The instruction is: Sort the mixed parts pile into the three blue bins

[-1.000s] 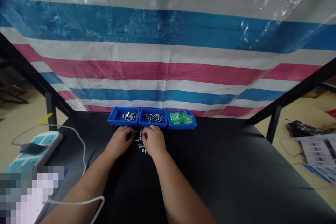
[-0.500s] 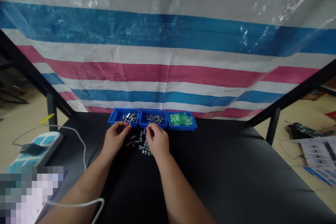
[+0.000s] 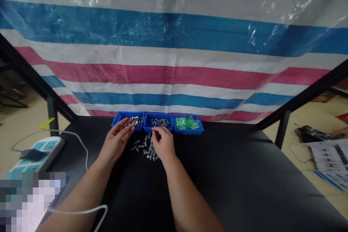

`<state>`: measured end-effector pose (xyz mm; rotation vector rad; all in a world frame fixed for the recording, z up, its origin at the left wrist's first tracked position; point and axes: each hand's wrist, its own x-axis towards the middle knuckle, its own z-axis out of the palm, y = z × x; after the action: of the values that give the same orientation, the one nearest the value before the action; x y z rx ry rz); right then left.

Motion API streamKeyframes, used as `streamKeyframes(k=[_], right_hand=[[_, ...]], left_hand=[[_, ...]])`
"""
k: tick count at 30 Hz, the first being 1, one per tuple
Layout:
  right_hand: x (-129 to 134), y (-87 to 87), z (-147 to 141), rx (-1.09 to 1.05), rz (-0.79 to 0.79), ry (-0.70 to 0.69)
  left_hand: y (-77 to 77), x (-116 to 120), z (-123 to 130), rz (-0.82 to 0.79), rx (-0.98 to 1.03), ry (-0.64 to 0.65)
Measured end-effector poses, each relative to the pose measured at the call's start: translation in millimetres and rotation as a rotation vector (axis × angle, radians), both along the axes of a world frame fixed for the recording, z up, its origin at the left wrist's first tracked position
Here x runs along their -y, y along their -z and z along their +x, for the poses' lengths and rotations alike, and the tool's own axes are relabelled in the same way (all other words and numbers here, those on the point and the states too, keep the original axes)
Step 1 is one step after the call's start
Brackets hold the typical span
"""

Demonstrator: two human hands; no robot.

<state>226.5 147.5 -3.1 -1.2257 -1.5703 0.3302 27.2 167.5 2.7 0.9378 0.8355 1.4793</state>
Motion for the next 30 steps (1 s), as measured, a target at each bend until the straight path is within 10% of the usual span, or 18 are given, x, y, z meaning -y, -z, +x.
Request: streamKeyframes(k=[13, 30], right_hand=[[8, 2.0, -8, 0.462, -0.238, -0.156], [9, -1.6, -7, 0.171, -0.228, -0.052]], left_hand=[[15.0, 10, 1, 0.480, -1.334, 0.255], [14.1, 4, -7, 0.252, -1.332, -0.001]])
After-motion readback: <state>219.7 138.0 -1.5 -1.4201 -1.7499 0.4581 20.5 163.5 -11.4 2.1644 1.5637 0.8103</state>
